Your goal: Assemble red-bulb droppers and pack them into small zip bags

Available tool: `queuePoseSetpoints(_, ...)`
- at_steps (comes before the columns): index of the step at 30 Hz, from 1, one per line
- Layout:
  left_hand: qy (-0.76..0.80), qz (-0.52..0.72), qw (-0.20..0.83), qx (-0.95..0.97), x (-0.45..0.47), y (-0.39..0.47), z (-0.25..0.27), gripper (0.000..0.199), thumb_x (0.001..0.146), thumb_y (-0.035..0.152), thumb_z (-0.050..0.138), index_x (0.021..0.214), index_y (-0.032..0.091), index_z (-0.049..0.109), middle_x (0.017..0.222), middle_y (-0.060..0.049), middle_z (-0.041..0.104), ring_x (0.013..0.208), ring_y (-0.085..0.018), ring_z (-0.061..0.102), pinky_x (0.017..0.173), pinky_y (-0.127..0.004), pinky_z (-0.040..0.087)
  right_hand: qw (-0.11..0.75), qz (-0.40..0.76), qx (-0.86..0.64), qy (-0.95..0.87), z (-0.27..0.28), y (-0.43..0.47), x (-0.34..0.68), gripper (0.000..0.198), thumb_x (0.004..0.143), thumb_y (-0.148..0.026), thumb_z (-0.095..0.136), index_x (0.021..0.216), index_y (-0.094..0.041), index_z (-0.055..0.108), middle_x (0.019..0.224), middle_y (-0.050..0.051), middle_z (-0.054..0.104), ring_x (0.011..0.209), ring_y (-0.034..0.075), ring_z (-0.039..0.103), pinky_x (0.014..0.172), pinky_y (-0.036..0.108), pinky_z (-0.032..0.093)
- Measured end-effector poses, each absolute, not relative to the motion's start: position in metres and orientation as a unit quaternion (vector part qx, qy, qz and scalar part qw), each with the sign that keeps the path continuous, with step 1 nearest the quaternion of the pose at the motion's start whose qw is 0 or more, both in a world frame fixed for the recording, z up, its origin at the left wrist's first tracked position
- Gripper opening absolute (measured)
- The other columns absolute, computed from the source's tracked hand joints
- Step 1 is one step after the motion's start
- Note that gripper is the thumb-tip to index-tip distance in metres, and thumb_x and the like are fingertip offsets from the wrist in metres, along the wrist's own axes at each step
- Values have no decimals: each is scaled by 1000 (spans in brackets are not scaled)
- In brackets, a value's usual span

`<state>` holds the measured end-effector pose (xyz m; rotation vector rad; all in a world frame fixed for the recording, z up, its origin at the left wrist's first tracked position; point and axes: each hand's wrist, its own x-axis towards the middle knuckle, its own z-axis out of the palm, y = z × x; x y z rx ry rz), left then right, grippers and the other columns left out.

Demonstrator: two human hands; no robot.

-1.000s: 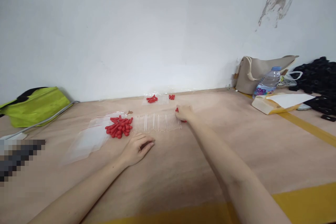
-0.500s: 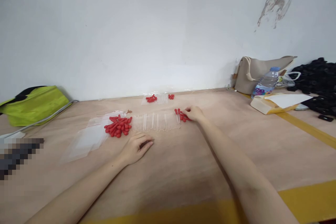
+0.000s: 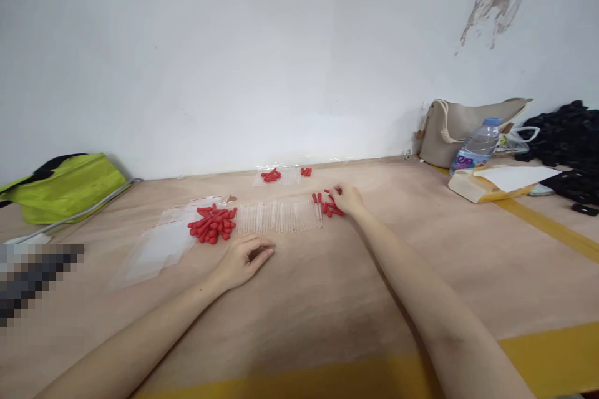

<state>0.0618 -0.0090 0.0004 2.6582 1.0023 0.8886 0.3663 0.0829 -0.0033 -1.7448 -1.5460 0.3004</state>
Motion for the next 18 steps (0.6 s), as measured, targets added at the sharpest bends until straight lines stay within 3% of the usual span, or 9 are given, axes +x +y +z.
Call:
queuePoseSetpoints(10, 545, 256, -13, 798, 68, 48, 22, 9, 76, 26, 53, 74, 19, 58, 85, -4, 57, 87, -19, 53, 79, -28, 40, 485, 142, -646, -572, -10, 77, 357, 27, 78, -38, 45, 82, -16, 59, 73, 4, 64, 60, 13, 56, 52, 23, 41)
queuePoseSetpoints(18, 653, 182, -19, 735, 107, 82, 21, 29, 66, 45, 59, 66, 16, 62, 85, -13, 62, 91, -30, 55, 73, -36, 40, 501, 104, -545, -664, -19, 29, 317, 27, 79, -38, 46, 80, -16, 61, 70, 4, 62, 57, 13, 51, 55, 24, 40)
